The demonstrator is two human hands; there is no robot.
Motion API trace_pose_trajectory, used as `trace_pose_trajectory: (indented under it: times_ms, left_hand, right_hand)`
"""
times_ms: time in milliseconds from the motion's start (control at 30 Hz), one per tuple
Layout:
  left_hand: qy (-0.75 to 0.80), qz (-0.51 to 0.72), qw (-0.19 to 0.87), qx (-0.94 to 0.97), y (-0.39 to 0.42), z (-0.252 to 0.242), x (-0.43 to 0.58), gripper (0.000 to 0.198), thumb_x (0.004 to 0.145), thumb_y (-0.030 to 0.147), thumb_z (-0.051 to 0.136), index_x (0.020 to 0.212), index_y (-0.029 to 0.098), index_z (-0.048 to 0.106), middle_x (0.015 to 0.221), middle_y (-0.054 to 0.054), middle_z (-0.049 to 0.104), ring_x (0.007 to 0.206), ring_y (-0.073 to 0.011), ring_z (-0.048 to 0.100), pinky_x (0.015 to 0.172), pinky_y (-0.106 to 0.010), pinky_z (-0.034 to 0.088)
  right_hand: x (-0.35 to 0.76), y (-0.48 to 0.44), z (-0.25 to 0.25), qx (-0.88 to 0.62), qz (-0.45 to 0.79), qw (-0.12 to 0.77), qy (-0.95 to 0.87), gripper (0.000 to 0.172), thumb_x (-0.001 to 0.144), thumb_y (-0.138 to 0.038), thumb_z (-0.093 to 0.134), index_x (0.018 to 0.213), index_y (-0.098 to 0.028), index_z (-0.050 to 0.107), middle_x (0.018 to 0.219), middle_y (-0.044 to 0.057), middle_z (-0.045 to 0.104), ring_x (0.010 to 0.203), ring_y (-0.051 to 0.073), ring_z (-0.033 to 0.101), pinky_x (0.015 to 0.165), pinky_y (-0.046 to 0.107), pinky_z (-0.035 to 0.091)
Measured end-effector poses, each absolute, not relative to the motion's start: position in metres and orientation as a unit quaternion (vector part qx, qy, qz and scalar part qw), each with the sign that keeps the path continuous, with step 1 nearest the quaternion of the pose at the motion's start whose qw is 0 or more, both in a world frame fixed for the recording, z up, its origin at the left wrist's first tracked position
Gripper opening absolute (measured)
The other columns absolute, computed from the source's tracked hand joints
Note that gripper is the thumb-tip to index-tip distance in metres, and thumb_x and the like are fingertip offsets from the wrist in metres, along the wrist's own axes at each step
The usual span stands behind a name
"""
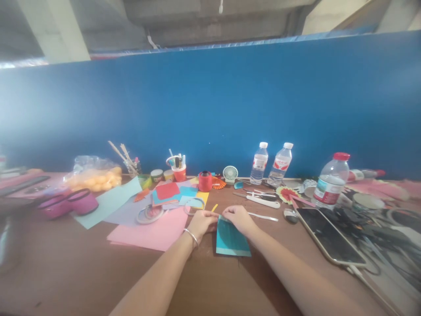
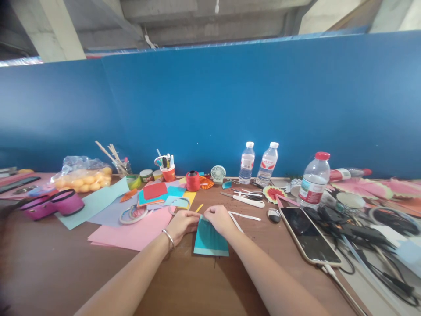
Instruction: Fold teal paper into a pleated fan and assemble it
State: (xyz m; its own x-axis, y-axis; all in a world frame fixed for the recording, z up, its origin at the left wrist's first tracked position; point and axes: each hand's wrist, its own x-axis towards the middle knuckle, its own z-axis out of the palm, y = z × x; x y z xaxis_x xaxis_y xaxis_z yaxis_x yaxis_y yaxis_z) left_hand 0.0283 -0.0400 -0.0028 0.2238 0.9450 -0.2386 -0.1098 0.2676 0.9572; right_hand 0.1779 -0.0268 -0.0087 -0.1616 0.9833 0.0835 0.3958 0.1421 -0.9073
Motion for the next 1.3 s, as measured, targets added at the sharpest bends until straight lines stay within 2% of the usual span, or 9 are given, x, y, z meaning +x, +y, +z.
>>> trace_pose_trajectory:
  times_ms: [133, 267, 467, 567, 733, 1100, 1300]
  left_hand:
    - [0.464, 0.414, 0.644, 0.446, -0.041, 0.001, 0.029, 0.015, 0.059, 0.014, 0.056, 0.071, 0.009, 0.064, 0.063, -0.007, 0.064, 0.058, -0.0134, 0.059, 0.06, -0.026, 0.047]
    - [0.477, 0.415, 0.609, 0.479, -0.04, 0.0, 0.029, 0.019, 0.061, 0.025, 0.058, 0.071, 0.01, 0.064, 0.065, -0.006, 0.064, 0.059, -0.0136, 0.058, 0.059, -0.025, 0.045]
    - [0.526, 0.424, 0.409, 0.613, -0.038, -0.002, 0.024, 0.026, 0.062, 0.036, 0.056, 0.07, 0.014, 0.066, 0.07, -0.005, 0.065, 0.068, -0.0179, 0.057, 0.061, -0.026, 0.042]
    - [0.532, 0.439, 0.367, 0.625, -0.038, -0.002, 0.022, 0.028, 0.065, 0.038, 0.053, 0.07, 0.015, 0.066, 0.068, -0.004, 0.065, 0.066, -0.0174, 0.056, 0.06, -0.025, 0.041]
    - [0.528, 0.464, 0.393, 0.593, -0.035, -0.004, 0.021, 0.029, 0.065, 0.04, 0.054, 0.07, 0.013, 0.065, 0.067, -0.003, 0.064, 0.063, -0.0165, 0.055, 0.058, -0.024, 0.041]
    - [0.46, 0.508, 0.494, 0.535, -0.039, -0.003, 0.028, 0.028, 0.065, 0.04, 0.055, 0.072, 0.013, 0.058, 0.061, 0.0, 0.057, 0.053, -0.0105, 0.049, 0.052, -0.021, 0.039]
    - [0.477, 0.51, 0.476, 0.535, -0.038, -0.004, 0.027, 0.024, 0.066, 0.039, 0.054, 0.069, 0.014, 0.056, 0.058, 0.002, 0.053, 0.051, -0.0089, 0.046, 0.049, -0.02, 0.036]
  right_hand:
    - [0.177, -0.029, -0.006, -0.516, 0.397, 0.389, -0.652, 0.018, 0.061, -0.025, 0.046, 0.054, -0.014, 0.058, 0.047, -0.004, 0.049, 0.046, 0.008, 0.04, 0.046, 0.019, 0.029]
    - [0.177, -0.031, -0.003, -0.523, 0.396, 0.389, -0.647, 0.019, 0.062, -0.025, 0.045, 0.056, -0.014, 0.059, 0.049, -0.004, 0.052, 0.047, 0.008, 0.042, 0.046, 0.019, 0.03]
    - [0.174, -0.036, 0.002, -0.537, 0.38, 0.377, -0.652, 0.019, 0.063, -0.027, 0.049, 0.066, -0.014, 0.063, 0.06, -0.001, 0.061, 0.053, 0.011, 0.05, 0.049, 0.019, 0.033]
    - [0.174, -0.037, 0.003, -0.542, 0.365, 0.399, -0.644, 0.019, 0.063, -0.029, 0.052, 0.071, -0.016, 0.064, 0.068, 0.001, 0.064, 0.061, 0.014, 0.055, 0.054, 0.021, 0.037]
    - [0.178, -0.035, 0.006, -0.567, 0.316, 0.413, -0.639, 0.017, 0.063, -0.031, 0.054, 0.064, -0.017, 0.062, 0.063, 0.001, 0.063, 0.059, 0.014, 0.054, 0.053, 0.022, 0.037]
    - [0.176, -0.04, 0.014, -0.57, 0.297, 0.408, -0.648, 0.02, 0.061, -0.036, 0.055, 0.058, -0.016, 0.057, 0.059, 0.0, 0.056, 0.053, 0.011, 0.047, 0.048, 0.02, 0.033]
    - [0.176, -0.038, 0.012, -0.561, 0.359, 0.4, -0.63, 0.025, 0.062, -0.039, 0.054, 0.054, -0.015, 0.054, 0.049, -0.003, 0.049, 0.046, 0.008, 0.04, 0.044, 0.019, 0.029]
